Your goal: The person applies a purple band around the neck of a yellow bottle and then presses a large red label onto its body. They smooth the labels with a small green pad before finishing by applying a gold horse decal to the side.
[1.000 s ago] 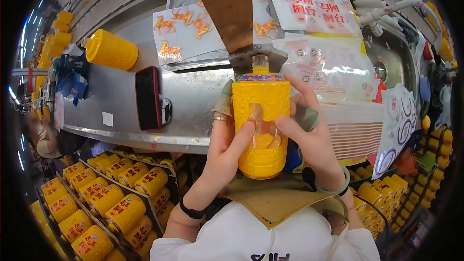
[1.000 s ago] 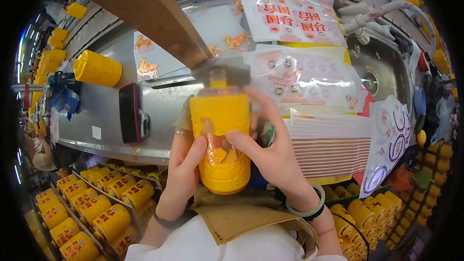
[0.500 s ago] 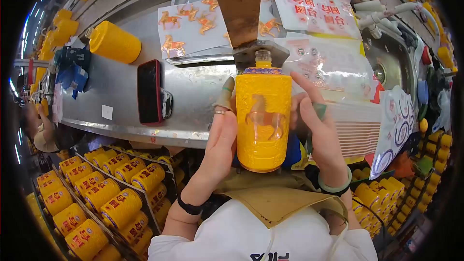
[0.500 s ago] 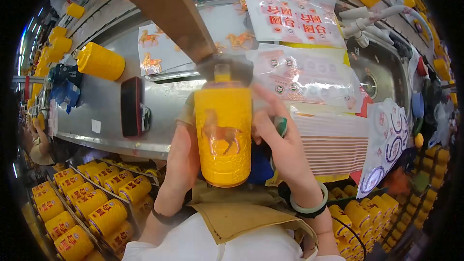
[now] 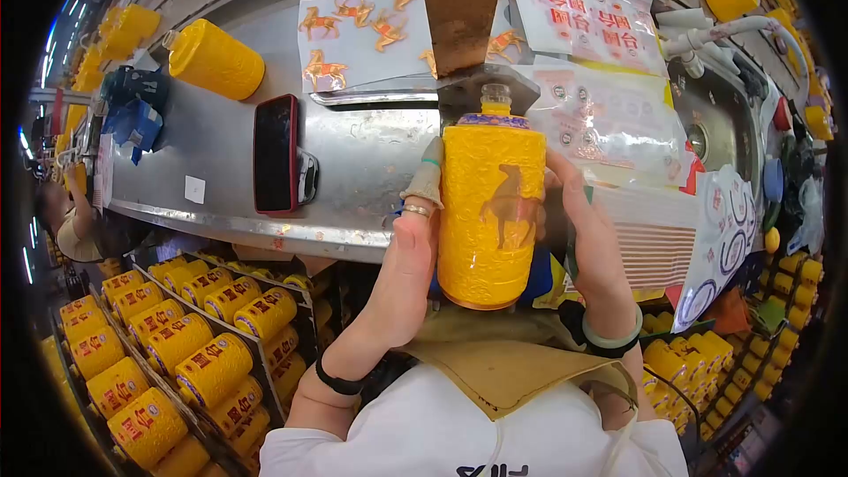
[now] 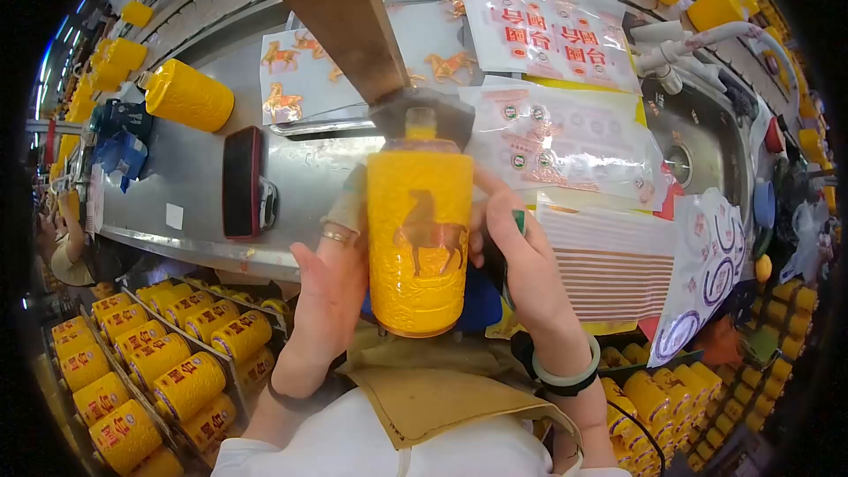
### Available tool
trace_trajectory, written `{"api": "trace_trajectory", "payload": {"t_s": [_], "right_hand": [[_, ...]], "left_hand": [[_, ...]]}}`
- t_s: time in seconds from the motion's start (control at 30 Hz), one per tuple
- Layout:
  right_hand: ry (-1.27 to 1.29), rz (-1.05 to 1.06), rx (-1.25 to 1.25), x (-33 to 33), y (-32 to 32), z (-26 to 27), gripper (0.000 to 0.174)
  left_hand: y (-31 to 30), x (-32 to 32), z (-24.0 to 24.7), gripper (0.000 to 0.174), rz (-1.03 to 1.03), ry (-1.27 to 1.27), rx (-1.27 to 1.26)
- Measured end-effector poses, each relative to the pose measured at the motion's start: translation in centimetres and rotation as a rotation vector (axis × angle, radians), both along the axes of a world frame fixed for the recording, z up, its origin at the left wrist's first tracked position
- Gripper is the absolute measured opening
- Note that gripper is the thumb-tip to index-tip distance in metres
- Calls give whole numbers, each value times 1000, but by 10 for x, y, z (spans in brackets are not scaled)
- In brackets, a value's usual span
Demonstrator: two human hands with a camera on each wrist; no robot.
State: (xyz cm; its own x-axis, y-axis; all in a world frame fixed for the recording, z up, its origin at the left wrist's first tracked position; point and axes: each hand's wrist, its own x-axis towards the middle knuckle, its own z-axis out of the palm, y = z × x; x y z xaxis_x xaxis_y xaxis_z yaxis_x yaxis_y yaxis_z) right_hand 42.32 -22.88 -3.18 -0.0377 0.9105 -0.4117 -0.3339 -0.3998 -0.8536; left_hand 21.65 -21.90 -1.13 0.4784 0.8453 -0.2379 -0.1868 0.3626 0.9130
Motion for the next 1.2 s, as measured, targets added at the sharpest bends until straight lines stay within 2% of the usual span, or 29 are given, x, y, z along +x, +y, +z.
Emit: {"api": "trace_trajectory", "payload": {"t_s": [0.27, 0.43, 0.53, 0.67, 0.73, 0.77, 0.83, 0.9, 1.0, 1.07, 1.1, 1.17, 1.2], "right_hand": [[-1, -3, 51, -1, -4, -4, 63], [-12, 6, 70, 0, -2, -4, 63], [-98, 36, 85, 3, -3, -3, 62], [-68, 83, 148, 21, -3, -9, 58], [-235, 181, 297, 35, 10, -7, 52], [-240, 183, 303, 36, 14, 0, 52], [-396, 23, 276, 32, 21, 32, 49], [-552, -51, 449, 32, 32, 40, 50], [-502, -124, 533, 23, 38, 55, 42], [-787, 42, 658, 14, 39, 72, 35], [-871, 186, 800, 10, 42, 76, 37], [-1022, 439, 932, 1, 43, 79, 42], [-1121, 386, 976, -1, 44, 74, 41]], "left_hand": [[-2, 7, -10, 108, 59, -38, -28], [1, 12, -6, 85, 72, -121, 74], [2, 9, -5, 85, 51, -20, 107], [0, 14, -7, 87, 82, -16, 86], [1, 18, -9, 76, 153, -5, 166], [2, 17, -9, 76, 155, -10, 172], [1, 14, -6, 83, 83, 23, 123], [0, 14, -8, 83, 80, 14, 117], [0, 14, -8, 82, 79, 9, 122], [-1, 15, -7, 81, 82, 13, 138], [-2, 16, -6, 81, 101, 12, 141], [-1, 17, -6, 81, 120, 11, 148], [-1, 17, -9, 81, 118, 4, 148]]}}
